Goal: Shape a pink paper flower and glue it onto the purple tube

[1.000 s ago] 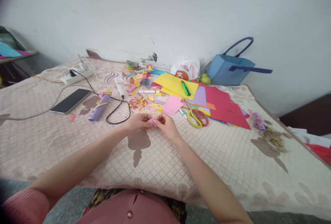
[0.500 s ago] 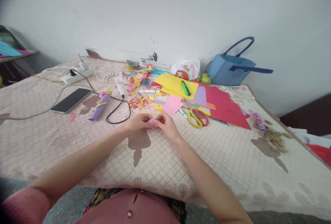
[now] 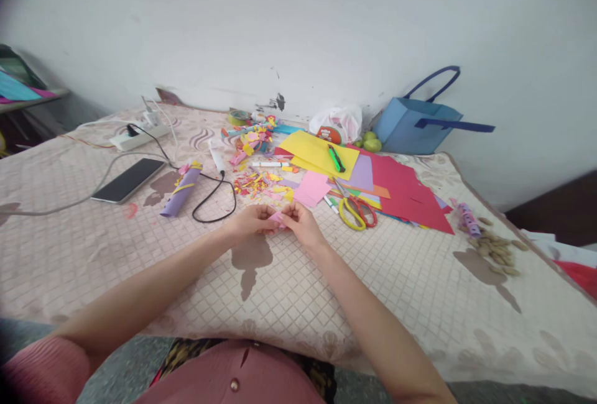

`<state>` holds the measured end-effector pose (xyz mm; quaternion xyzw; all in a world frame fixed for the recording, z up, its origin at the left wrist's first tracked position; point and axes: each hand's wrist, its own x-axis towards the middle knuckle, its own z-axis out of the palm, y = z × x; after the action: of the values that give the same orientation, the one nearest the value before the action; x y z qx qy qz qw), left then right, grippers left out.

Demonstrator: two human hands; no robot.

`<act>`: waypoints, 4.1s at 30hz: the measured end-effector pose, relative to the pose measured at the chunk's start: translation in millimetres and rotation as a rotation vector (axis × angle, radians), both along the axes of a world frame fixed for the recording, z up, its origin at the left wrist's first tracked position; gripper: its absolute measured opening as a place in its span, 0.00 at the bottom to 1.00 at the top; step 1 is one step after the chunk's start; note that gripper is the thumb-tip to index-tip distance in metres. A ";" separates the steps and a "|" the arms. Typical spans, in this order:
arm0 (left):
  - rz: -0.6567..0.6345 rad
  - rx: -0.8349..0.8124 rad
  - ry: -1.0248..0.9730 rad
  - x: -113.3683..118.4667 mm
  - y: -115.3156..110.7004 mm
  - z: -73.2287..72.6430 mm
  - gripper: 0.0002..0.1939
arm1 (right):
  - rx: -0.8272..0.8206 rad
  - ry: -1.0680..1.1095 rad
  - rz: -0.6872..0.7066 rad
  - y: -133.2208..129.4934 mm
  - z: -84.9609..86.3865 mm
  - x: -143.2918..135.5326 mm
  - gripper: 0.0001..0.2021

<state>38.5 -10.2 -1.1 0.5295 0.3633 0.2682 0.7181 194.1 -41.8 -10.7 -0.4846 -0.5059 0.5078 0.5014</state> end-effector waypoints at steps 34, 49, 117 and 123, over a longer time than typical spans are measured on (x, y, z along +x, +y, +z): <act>0.132 0.240 -0.007 6.1 -2.9 2.1 0.17 | -0.098 0.182 -0.003 -5.5 7.8 -3.5 0.13; 0.159 0.131 -0.049 5.1 1.9 -4.4 0.21 | -0.109 0.206 -0.042 -2.8 3.7 -1.8 0.14; -0.126 0.314 -0.141 -12.8 18.0 16.2 0.12 | -0.229 0.426 -0.066 0.0 7.6 2.0 0.16; -0.124 0.355 -0.112 -12.8 20.2 12.4 0.12 | -0.228 0.403 -0.077 -0.5 9.3 1.4 0.16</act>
<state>25.7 10.0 11.3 0.6535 0.2362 0.3125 0.6476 195.5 -42.3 -1.4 -0.4459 -0.3162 0.6286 0.5531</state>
